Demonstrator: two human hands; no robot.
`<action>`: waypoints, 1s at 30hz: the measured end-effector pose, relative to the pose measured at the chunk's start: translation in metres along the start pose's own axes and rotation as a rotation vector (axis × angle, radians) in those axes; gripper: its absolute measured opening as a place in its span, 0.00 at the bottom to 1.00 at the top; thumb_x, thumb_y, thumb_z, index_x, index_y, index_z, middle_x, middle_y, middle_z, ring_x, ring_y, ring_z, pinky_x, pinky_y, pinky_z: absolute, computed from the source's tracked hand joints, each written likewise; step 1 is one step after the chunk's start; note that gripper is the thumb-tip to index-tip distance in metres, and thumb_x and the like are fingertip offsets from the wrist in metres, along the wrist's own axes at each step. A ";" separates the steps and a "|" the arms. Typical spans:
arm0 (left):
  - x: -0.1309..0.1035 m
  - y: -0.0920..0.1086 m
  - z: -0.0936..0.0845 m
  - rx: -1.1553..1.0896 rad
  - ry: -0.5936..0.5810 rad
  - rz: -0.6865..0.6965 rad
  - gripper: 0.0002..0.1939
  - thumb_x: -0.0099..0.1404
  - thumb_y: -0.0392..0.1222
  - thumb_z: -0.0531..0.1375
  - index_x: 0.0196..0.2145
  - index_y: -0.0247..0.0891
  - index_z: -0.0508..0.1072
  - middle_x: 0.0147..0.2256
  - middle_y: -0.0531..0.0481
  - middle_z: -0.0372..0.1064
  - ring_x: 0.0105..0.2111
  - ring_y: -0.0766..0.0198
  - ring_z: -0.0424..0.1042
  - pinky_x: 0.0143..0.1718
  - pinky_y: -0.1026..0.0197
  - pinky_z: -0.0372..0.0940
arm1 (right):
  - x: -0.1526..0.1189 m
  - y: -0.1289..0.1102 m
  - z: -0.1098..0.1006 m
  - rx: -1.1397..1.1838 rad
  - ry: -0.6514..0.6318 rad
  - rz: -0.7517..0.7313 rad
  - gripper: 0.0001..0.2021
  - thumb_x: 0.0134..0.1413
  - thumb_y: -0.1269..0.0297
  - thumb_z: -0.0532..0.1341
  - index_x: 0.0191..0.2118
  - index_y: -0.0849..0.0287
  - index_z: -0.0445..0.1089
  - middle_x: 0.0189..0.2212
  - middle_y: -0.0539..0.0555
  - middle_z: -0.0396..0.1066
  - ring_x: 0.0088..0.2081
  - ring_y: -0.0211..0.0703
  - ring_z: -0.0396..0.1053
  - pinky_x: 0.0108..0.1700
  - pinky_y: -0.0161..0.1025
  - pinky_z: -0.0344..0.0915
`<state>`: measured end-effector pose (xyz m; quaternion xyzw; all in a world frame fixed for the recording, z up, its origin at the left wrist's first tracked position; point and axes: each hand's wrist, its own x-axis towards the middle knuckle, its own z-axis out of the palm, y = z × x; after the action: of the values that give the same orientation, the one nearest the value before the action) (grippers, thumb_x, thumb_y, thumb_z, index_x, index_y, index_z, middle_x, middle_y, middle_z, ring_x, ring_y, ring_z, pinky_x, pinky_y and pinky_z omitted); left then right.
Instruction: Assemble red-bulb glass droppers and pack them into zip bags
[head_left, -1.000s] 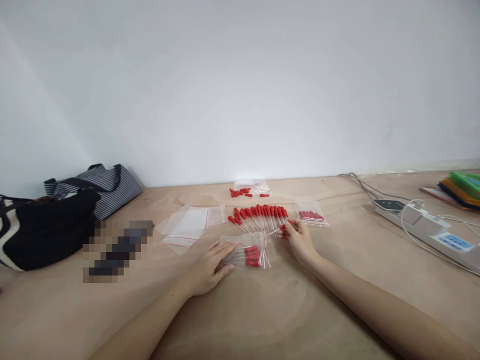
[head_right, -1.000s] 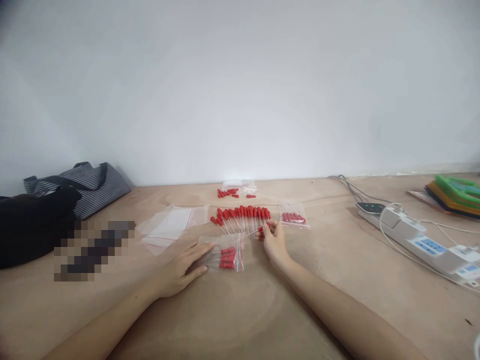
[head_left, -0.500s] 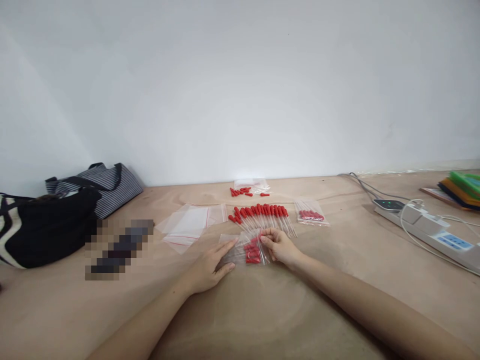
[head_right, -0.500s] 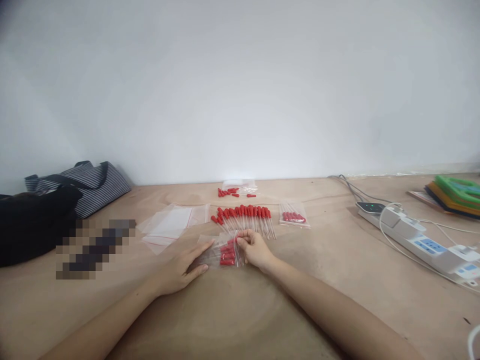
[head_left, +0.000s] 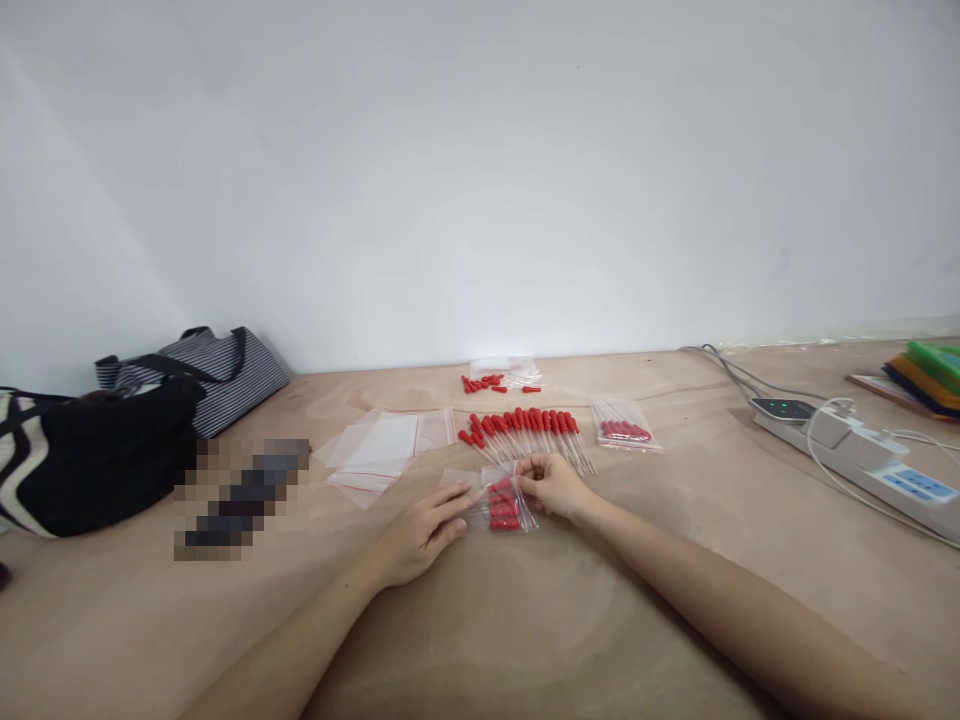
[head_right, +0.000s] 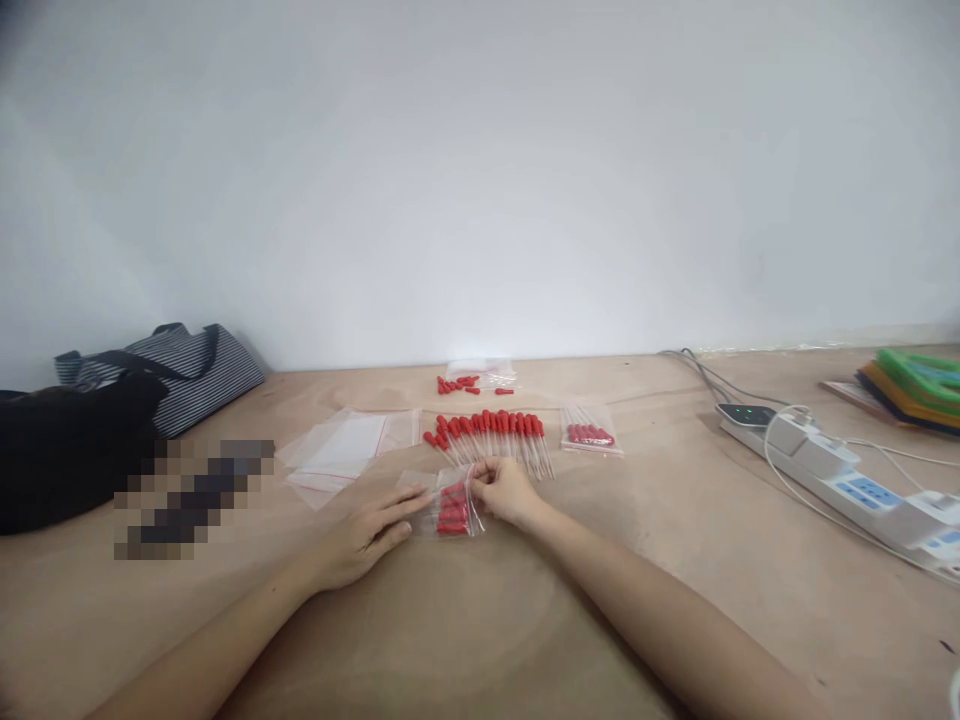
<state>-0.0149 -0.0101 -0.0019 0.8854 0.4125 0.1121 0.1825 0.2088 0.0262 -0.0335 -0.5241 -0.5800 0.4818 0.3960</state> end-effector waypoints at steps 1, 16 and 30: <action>0.000 -0.002 -0.001 0.007 -0.009 0.003 0.19 0.65 0.43 0.46 0.54 0.51 0.58 0.57 0.53 0.53 0.55 0.60 0.55 0.54 0.53 0.53 | 0.001 0.000 -0.004 -0.003 0.003 -0.015 0.01 0.38 0.71 0.59 0.22 0.60 0.65 0.13 0.44 0.61 0.15 0.30 0.56 0.18 0.28 0.53; -0.004 -0.031 -0.007 0.131 0.546 0.056 0.13 0.62 0.42 0.51 0.41 0.38 0.70 0.42 0.44 0.67 0.43 0.59 0.66 0.45 0.54 0.62 | -0.018 -0.011 -0.008 -0.855 -0.072 -0.742 0.20 0.44 0.70 0.56 0.46 0.53 0.65 0.38 0.52 0.66 0.33 0.37 0.64 0.31 0.33 0.57; -0.007 -0.012 0.001 0.172 0.372 0.150 0.12 0.58 0.42 0.57 0.41 0.40 0.69 0.35 0.48 0.67 0.35 0.61 0.67 0.37 0.57 0.64 | -0.002 -0.005 0.003 -1.006 -0.024 -1.023 0.10 0.53 0.64 0.53 0.38 0.57 0.69 0.29 0.52 0.68 0.31 0.37 0.61 0.28 0.33 0.52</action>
<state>-0.0270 -0.0083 -0.0085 0.8900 0.3800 0.2512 0.0180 0.2046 0.0233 -0.0288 -0.3002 -0.9091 -0.0840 0.2763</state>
